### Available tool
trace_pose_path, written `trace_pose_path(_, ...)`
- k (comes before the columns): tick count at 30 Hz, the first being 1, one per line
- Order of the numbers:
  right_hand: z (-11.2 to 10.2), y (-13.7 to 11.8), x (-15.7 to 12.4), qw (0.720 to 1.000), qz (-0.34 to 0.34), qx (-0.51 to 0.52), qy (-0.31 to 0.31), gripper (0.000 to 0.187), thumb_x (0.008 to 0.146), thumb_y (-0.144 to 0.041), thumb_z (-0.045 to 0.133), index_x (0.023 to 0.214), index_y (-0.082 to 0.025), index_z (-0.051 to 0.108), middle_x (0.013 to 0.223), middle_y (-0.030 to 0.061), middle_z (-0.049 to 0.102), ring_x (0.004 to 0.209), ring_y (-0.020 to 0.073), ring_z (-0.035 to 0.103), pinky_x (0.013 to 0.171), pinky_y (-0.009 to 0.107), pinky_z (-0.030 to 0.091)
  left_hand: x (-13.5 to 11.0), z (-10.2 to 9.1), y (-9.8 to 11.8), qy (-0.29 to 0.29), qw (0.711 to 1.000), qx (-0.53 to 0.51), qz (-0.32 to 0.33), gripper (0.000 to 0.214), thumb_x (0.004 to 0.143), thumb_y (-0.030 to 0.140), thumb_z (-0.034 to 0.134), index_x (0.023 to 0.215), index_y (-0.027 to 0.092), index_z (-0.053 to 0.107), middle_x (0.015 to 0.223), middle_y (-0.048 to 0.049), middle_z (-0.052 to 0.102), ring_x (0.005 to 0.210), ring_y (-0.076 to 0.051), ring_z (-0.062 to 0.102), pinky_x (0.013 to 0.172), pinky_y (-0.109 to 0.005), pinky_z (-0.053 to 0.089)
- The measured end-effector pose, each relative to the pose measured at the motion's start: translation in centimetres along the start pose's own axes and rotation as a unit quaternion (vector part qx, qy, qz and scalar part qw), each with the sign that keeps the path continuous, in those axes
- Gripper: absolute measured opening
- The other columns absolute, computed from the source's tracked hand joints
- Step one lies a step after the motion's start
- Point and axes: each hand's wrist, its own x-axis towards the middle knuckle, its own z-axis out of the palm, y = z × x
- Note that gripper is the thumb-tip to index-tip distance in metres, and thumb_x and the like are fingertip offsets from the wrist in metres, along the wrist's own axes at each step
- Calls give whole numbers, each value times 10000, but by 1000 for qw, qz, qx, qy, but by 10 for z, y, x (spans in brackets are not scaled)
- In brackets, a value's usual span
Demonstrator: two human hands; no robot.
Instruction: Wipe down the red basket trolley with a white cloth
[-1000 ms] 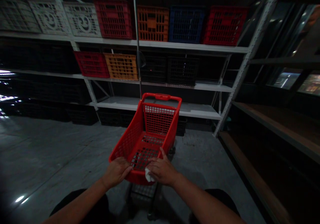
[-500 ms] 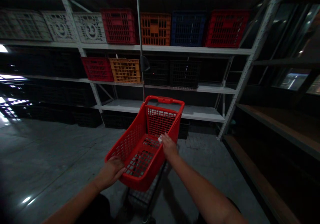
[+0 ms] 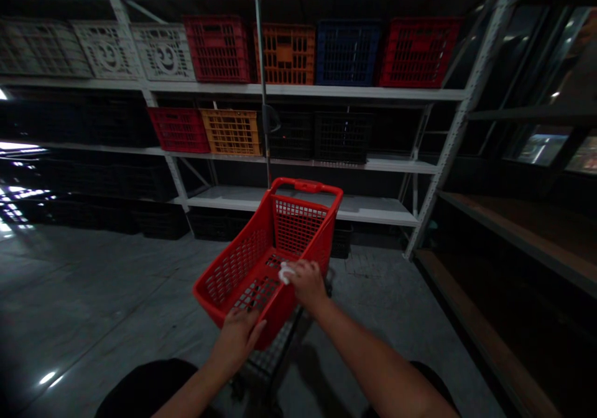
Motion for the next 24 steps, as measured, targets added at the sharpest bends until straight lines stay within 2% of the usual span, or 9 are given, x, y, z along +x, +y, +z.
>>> trace_pose_path(3, -22, 35, 29, 993, 104, -64, -3, 262, 862, -202, 440, 1014, -304, 627, 1130, 44, 565, 995, 213, 478, 840, 361, 344, 0, 4, -6, 8, 999, -13, 30, 363, 894, 350, 273, 702, 191, 537, 665, -35, 603, 691, -168, 550, 809, -394, 355)
trace_pose_path(6, -27, 43, 46, 991, 121, -61, 8, 312, 860, -153, 402, 1053, -286, 608, 1085, 36, 573, 896, 174, 525, 771, 275, 387, -2, 6, -5, 16, 999, -18, 38, 327, 891, 332, 293, 723, 193, 537, 684, -35, 602, 716, -169, 545, 818, -395, 348)
trace_pose_path(9, -15, 22, 42, 997, 71, -26, 4, 295, 844, -130, 417, 1029, -244, 616, 1034, 43, 607, 913, 180, 525, 802, 269, 400, -6, 5, -4, 12, 999, -27, 43, 313, 890, 313, 299, 725, 193, 537, 694, -28, 605, 730, -166, 545, 834, -395, 344)
trace_pose_path(12, 2, -14, 18, 999, 24, 27, 3, 260, 821, -115, 447, 975, -221, 629, 927, 42, 650, 942, 188, 513, 881, 305, 385, -12, 1, -10, 9, 998, -34, 51, 315, 891, 297, 297, 714, 196, 537, 684, -15, 604, 731, -157, 547, 855, -393, 338)
trace_pose_path(16, 13, -55, -20, 992, -71, 98, 36, 351, 787, -90, 447, 1092, -214, 570, 1097, 39, 620, 1105, 189, 453, 975, 359, 341, -18, -9, -28, 10, 997, -39, 65, 295, 885, 299, 312, 748, 199, 553, 714, -18, 615, 744, -155, 545, 854, -384, 345)
trace_pose_path(20, 16, -71, -32, 982, -155, 103, 43, 296, 825, -138, 425, 1078, -202, 565, 1196, 36, 573, 1157, 174, 435, 1014, 359, 317, -22, -21, -46, -3, 995, -44, 87, 299, 884, 315, 318, 750, 202, 560, 696, -9, 602, 714, -144, 535, 832, -363, 363)
trace_pose_path(24, 17, -77, -17, 976, -197, 90, 13, 216, 833, -255, 498, 1027, -203, 578, 1201, 12, 570, 1144, 181, 443, 1042, 340, 279, -24, -27, -57, -1, 993, -59, 102, 305, 882, 327, 326, 726, 203, 556, 695, -3, 597, 717, -140, 535, 848, -355, 362)
